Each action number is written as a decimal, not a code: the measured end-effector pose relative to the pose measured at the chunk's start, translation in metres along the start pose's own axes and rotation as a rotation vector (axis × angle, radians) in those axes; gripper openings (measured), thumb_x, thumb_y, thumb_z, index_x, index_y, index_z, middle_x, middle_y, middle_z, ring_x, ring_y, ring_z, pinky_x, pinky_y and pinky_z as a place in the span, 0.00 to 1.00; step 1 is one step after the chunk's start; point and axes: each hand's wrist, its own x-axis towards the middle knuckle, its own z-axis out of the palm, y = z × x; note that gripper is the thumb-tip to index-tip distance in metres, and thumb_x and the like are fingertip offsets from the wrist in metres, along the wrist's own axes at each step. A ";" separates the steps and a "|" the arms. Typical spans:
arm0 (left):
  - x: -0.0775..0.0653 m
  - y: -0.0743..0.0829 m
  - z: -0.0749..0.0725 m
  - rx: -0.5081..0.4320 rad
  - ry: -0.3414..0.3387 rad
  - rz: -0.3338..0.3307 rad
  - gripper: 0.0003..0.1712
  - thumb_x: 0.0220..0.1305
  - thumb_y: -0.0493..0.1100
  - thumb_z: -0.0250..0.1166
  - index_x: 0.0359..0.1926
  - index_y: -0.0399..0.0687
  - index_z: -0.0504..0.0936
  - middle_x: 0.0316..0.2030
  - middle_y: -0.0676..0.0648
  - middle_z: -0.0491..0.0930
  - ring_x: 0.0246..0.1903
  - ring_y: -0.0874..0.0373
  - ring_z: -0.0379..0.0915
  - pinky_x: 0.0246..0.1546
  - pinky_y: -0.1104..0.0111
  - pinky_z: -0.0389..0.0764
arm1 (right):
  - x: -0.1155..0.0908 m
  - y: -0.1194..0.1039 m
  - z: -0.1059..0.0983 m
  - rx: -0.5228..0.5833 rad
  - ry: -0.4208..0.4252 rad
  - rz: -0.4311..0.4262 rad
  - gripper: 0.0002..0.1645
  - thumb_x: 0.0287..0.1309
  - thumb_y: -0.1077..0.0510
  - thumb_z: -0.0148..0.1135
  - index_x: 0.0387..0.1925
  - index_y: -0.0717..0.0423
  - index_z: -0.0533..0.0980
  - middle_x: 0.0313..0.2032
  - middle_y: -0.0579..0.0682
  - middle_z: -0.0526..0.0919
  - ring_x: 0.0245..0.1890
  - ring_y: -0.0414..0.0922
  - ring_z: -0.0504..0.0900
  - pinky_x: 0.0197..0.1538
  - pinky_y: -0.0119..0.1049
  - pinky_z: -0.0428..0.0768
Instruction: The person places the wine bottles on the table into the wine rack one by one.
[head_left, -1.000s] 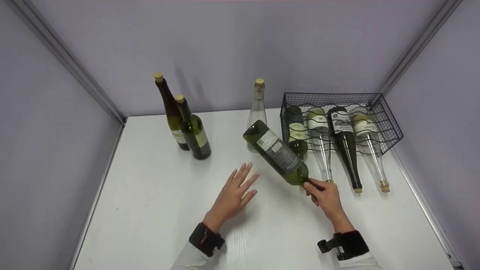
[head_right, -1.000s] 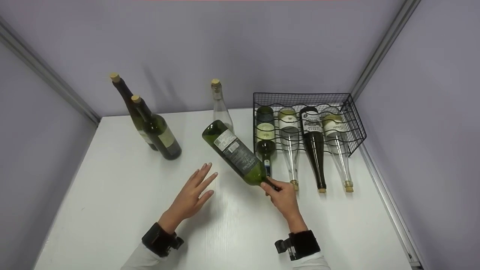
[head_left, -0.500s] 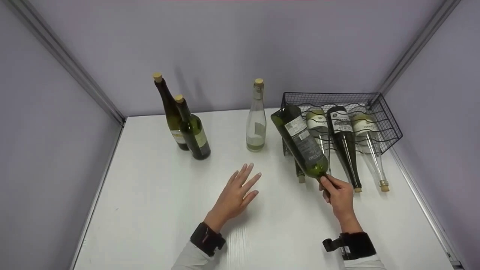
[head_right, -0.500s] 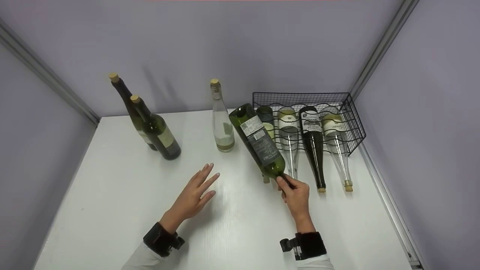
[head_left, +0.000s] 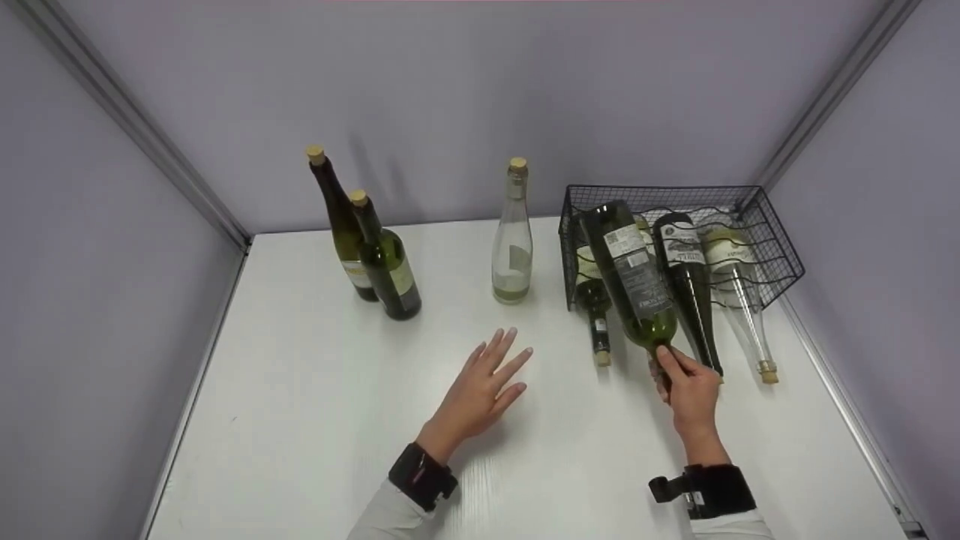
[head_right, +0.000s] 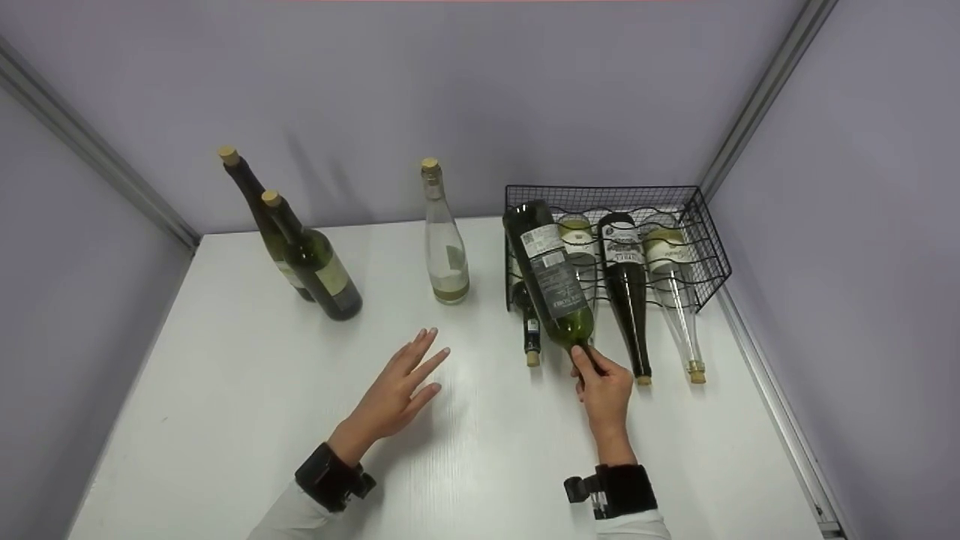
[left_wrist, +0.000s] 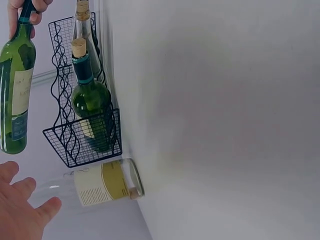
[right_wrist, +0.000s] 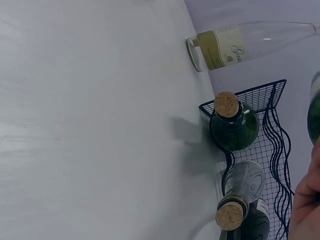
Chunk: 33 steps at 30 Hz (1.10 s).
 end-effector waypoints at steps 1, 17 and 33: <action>0.001 0.001 0.000 0.003 -0.002 -0.001 0.30 0.77 0.57 0.47 0.75 0.57 0.61 0.75 0.43 0.51 0.74 0.49 0.44 0.67 0.48 0.59 | 0.001 0.000 -0.001 -0.004 0.014 0.009 0.20 0.60 0.56 0.68 0.39 0.74 0.82 0.18 0.61 0.79 0.08 0.39 0.66 0.11 0.26 0.64; 0.022 0.018 0.012 0.027 -0.078 0.017 0.31 0.78 0.60 0.42 0.76 0.59 0.57 0.76 0.44 0.48 0.74 0.47 0.44 0.68 0.48 0.56 | 0.017 -0.008 -0.020 0.008 0.209 0.203 0.12 0.58 0.50 0.70 0.39 0.53 0.85 0.19 0.55 0.82 0.09 0.40 0.69 0.12 0.27 0.67; 0.037 0.033 0.027 0.049 -0.145 0.072 0.31 0.77 0.60 0.42 0.76 0.61 0.57 0.76 0.44 0.47 0.74 0.46 0.44 0.68 0.49 0.56 | 0.045 -0.021 -0.051 0.078 0.352 0.297 0.14 0.54 0.46 0.72 0.35 0.51 0.84 0.18 0.51 0.80 0.08 0.39 0.69 0.11 0.30 0.69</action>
